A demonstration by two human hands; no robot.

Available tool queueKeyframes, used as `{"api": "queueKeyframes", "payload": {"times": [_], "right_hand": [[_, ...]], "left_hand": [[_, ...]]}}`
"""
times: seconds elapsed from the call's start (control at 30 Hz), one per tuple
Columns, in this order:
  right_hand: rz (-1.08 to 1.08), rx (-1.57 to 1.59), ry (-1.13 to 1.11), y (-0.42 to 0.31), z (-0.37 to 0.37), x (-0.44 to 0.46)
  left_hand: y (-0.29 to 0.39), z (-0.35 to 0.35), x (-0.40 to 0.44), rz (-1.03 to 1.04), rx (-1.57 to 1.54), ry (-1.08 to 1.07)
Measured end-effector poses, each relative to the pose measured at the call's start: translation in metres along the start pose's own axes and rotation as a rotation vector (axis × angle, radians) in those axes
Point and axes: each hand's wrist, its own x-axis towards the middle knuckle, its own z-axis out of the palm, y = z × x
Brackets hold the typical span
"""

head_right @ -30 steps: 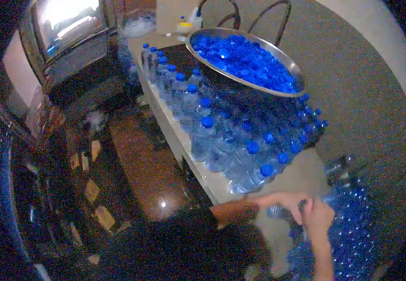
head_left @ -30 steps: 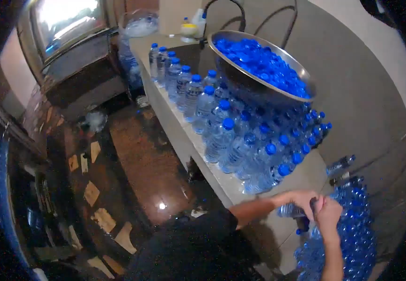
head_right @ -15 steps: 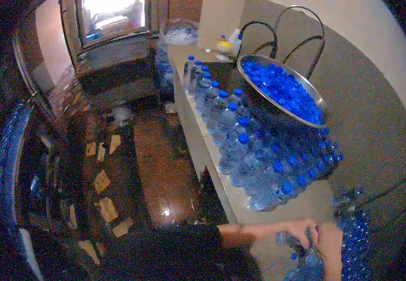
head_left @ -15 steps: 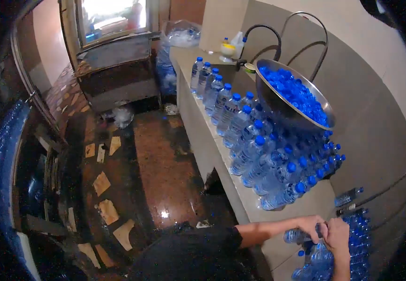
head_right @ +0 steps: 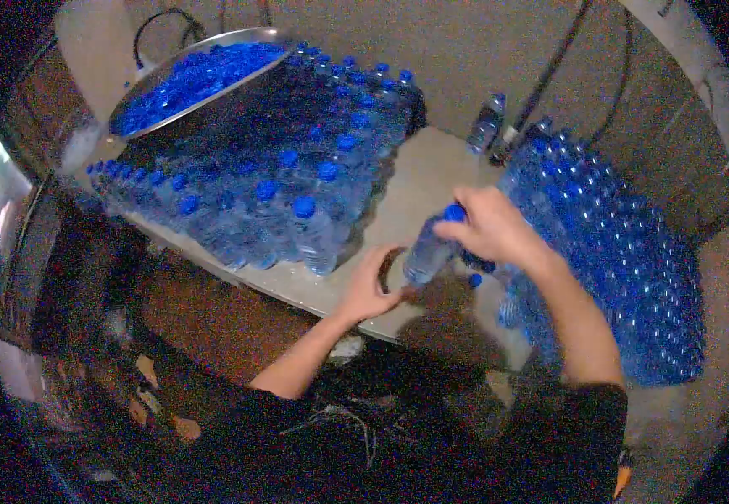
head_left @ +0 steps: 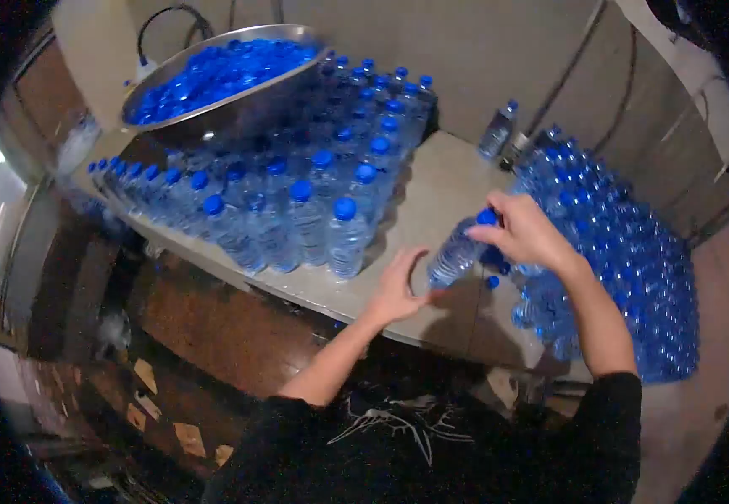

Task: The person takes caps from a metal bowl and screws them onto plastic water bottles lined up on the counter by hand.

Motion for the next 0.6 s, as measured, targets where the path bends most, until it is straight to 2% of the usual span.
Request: {"api": "queueKeyframes", "payload": {"times": [0.07,0.17,0.27,0.37,0.47,0.6], "right_hand": [[0.019,0.049,0.029,0.018,-0.002,0.022],[0.179,0.149,0.076,0.045,-0.009,0.07],[0.141,0.067,0.091,0.093,-0.006,0.13],[0.064,-0.129,0.129,0.129,0.01,0.195],[0.205,-0.101,0.175,0.154,0.018,0.264],[0.236,-0.277,0.325,0.167,0.03,0.307]], "left_hand": [[-0.019,0.003,-0.012,0.05,0.189,-0.035],[-0.007,-0.001,-0.008,-0.047,0.207,-0.121],[-0.007,-0.002,-0.005,-0.157,0.197,-0.16],[-0.011,0.0,-0.005,-0.099,0.278,-0.086],[-0.016,0.0,-0.002,-0.213,0.27,-0.129],[-0.014,-0.011,0.004,-0.087,0.159,-0.137]]}}
